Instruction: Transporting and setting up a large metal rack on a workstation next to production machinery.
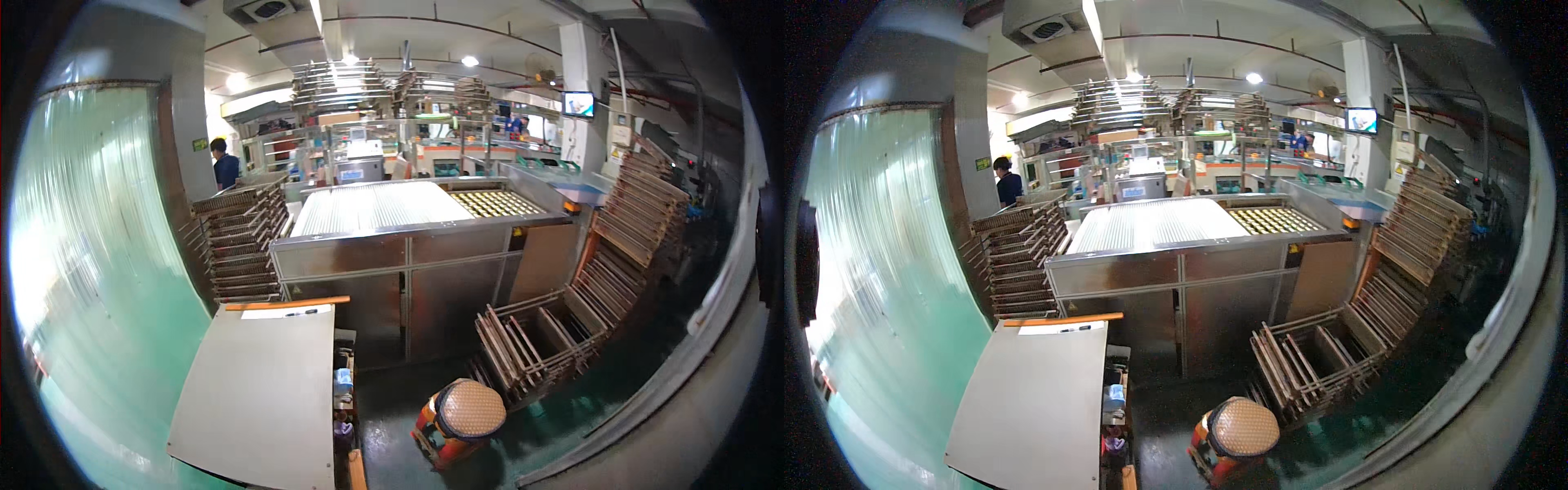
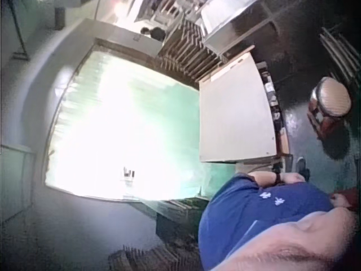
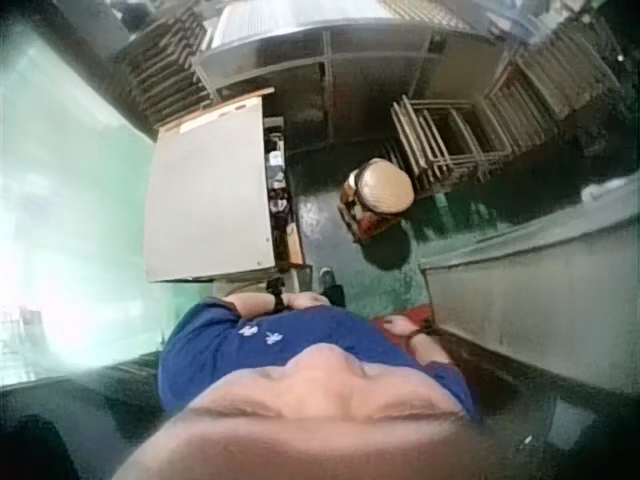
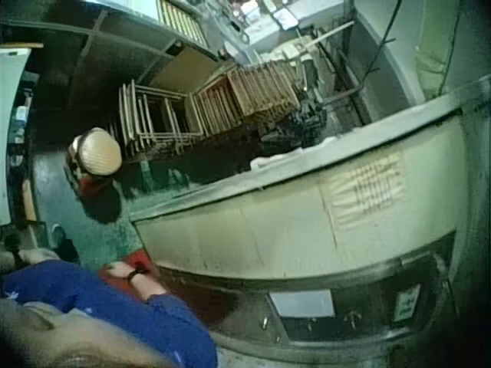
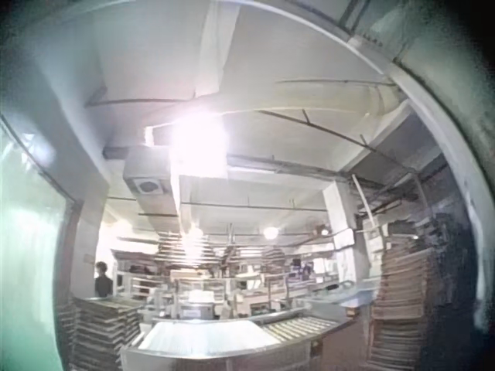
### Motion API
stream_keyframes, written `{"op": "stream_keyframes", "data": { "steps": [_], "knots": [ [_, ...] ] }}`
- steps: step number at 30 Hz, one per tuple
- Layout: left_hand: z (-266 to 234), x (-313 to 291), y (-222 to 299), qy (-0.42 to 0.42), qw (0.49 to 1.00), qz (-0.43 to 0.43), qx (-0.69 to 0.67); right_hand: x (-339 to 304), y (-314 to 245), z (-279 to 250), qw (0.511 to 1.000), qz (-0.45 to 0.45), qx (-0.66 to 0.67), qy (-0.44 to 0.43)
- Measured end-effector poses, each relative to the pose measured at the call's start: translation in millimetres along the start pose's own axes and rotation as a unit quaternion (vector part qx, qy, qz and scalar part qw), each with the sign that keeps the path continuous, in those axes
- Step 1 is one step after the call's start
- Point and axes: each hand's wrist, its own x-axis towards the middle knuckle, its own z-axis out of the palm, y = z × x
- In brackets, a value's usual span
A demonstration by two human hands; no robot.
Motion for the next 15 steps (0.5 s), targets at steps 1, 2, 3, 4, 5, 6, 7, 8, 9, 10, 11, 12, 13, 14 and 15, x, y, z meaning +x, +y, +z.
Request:
{"op": "stream_keyframes", "data": {
  "steps": [1,2,3,4,5,6,7,8,9,10,11,12,13,14,15],
  "knots": [
    [-2.7,-1.5,1.1,0.043,0.999,0.006,0.014,27.9,-12.2,21.5,0.999,-0.024,-0.009,0.028],
    [-10.9,-0.2,-0.4,0.051,0.999,0.005,0.008,51.6,-28.6,28.5,0.999,-0.041,0.0,-0.001],
    [-16.7,2.0,-3.9,0.05,0.998,-0.002,-0.023,74.8,-49.2,19.5,0.997,-0.065,0.013,-0.041],
    [-22.0,2.7,-6.8,0.048,0.997,-0.009,-0.056,95.0,-68.3,7.5,0.994,-0.083,0.022,-0.072],
    [-28.7,1.6,-3.2,0.064,0.996,-0.005,-0.058,111.2,-80.7,-4.1,0.99,-0.098,0.028,-0.1],
    [-31.4,0.4,0.1,0.068,0.995,-0.009,-0.066,124.4,-89.7,-14.4,0.985,-0.11,0.033,-0.125],
    [-33.8,-2.7,4.8,0.081,0.996,-0.013,-0.04,136.4,-95.7,-23.2,0.981,-0.123,0.038,-0.145],
    [-34.6,-6.0,8.8,0.092,0.995,-0.019,-0.014,143.6,-100.4,-30.0,0.976,-0.135,0.043,-0.165],
    [-33.7,-9.1,15.3,0.096,0.995,-0.023,-0.018,150.7,-102.3,-35.5,0.971,-0.144,0.05,-0.182],
    [-25.7,-10.3,19.8,0.125,0.992,-0.012,-0.022,155.5,-101.9,-40.2,0.967,-0.151,0.059,-0.199],
    [-18.5,-9.6,21.0,0.153,0.988,-0.001,-0.027,159.7,-100.9,-43.9,0.962,-0.155,0.071,-0.213],
    [-11.0,-5.9,15.3,0.153,0.987,-0.006,-0.039,163.4,-99.9,-47.5,0.956,-0.161,0.078,-0.231],
    [-4.1,-2.1,10.4,0.18,0.983,-0.013,-0.041,166.5,-97.5,-48.1,0.951,-0.168,0.088,-0.246],
    [3.4,2.0,5.3,0.204,0.978,-0.022,-0.044,167.0,-92.7,-49.0,0.945,-0.172,0.102,-0.26],
    [12.0,3.2,14.0,0.234,0.971,-0.015,-0.049,168.3,-86.5,-49.2,0.94,-0.179,0.113,-0.269]
  ]
}}
